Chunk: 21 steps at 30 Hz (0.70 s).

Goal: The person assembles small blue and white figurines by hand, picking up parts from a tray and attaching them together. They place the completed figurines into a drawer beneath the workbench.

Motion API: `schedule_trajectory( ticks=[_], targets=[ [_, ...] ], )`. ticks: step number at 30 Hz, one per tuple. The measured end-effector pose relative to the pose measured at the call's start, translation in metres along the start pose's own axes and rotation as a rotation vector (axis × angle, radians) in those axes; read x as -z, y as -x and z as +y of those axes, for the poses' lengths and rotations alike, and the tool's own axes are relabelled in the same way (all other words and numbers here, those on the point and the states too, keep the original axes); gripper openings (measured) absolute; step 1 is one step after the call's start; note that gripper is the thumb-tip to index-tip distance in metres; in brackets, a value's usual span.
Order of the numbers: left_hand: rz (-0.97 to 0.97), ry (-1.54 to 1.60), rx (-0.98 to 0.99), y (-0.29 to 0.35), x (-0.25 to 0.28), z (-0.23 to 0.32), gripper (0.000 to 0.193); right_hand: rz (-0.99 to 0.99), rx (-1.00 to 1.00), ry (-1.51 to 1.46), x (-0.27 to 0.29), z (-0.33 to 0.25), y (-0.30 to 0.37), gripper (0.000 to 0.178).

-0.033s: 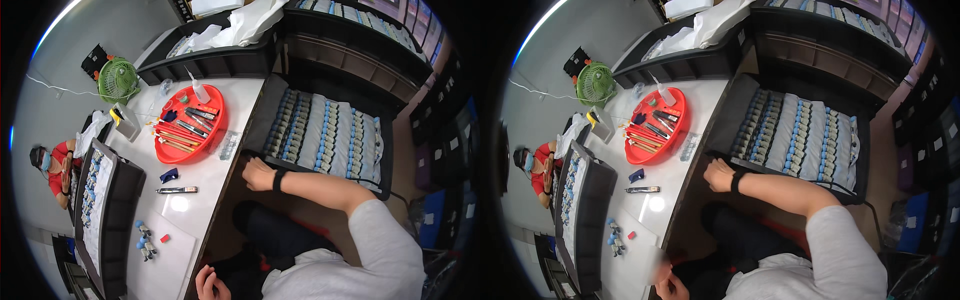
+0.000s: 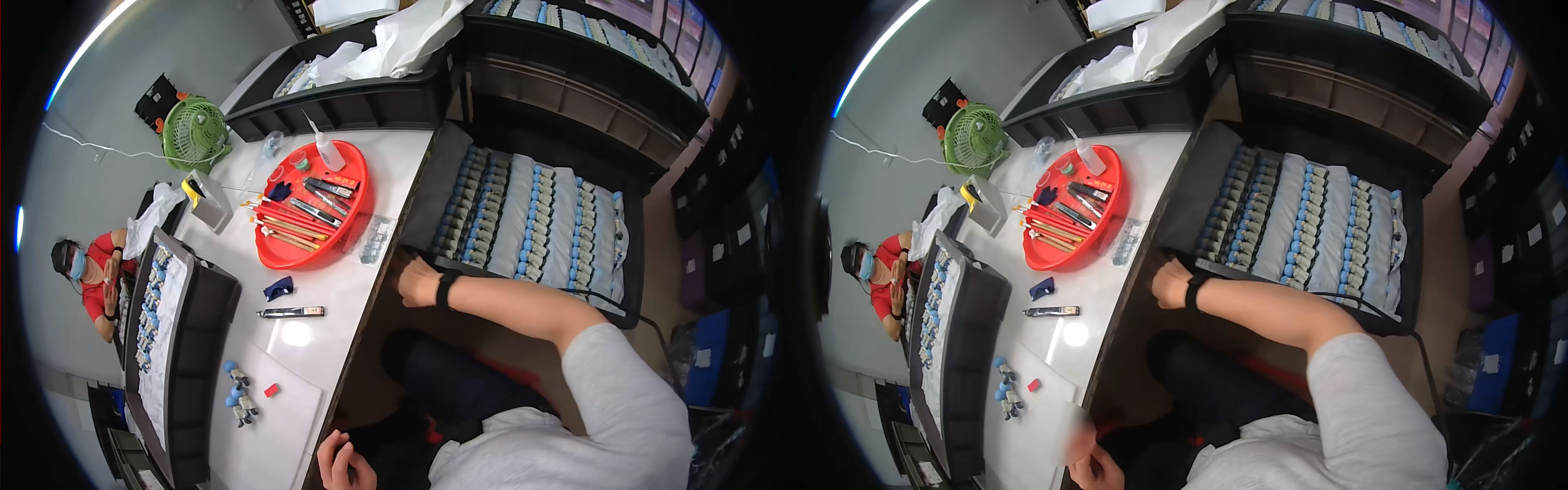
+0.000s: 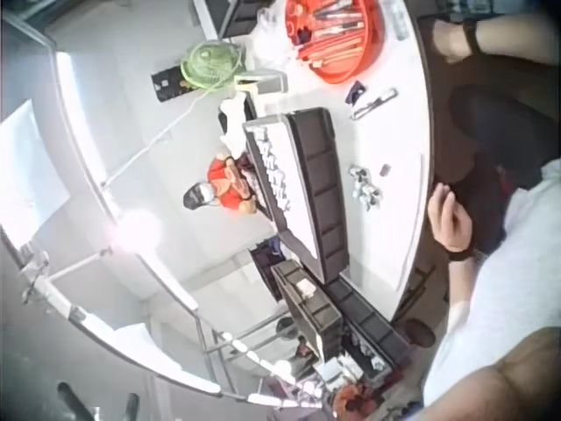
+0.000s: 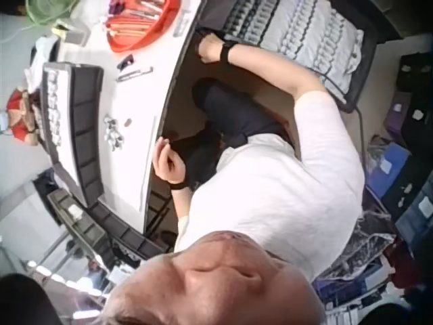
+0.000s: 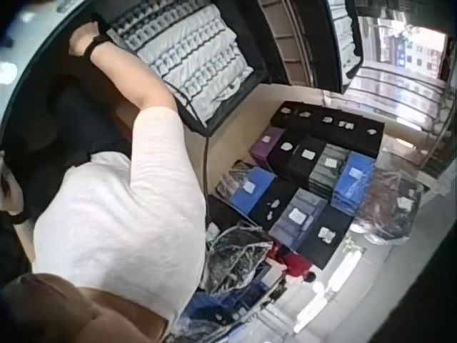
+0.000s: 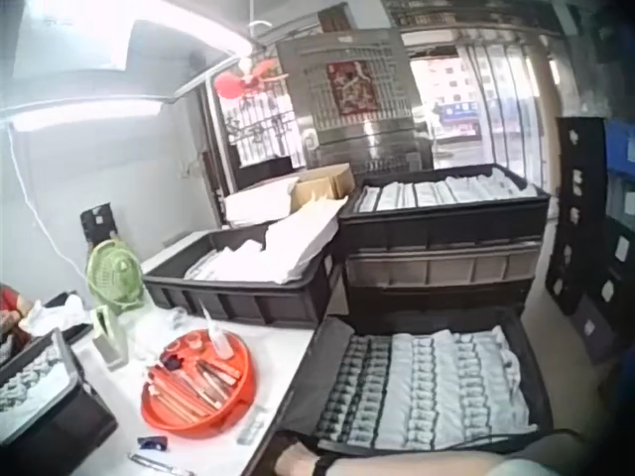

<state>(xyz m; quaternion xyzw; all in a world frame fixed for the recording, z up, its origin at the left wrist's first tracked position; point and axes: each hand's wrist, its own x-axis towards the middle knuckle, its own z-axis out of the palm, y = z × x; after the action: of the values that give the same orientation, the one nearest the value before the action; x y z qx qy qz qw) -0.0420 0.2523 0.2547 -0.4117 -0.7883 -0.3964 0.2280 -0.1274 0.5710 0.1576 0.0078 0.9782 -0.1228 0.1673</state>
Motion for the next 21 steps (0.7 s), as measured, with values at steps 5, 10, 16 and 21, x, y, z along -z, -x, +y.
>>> schedule_trajectory(
  ticks=[5,10,16,21],
  targets=[
    [0.046,-0.112,-0.127,-0.039,-0.004,-0.006,0.017,0.434,0.020,0.246,-0.062,0.019,-0.101,0.032],
    [0.111,-0.191,-0.075,-0.023,0.011,-0.035,0.019,0.288,-0.087,0.176,-0.093,0.029,-0.126,0.030],
    [0.207,-0.147,0.143,0.000,0.004,-0.062,0.020,0.260,-0.153,0.150,-0.094,0.040,-0.130,0.028],
    [0.176,-0.166,0.204,0.012,0.001,-0.070,0.020,0.292,-0.144,0.145,-0.086,0.042,-0.137,0.026]
  ],
)
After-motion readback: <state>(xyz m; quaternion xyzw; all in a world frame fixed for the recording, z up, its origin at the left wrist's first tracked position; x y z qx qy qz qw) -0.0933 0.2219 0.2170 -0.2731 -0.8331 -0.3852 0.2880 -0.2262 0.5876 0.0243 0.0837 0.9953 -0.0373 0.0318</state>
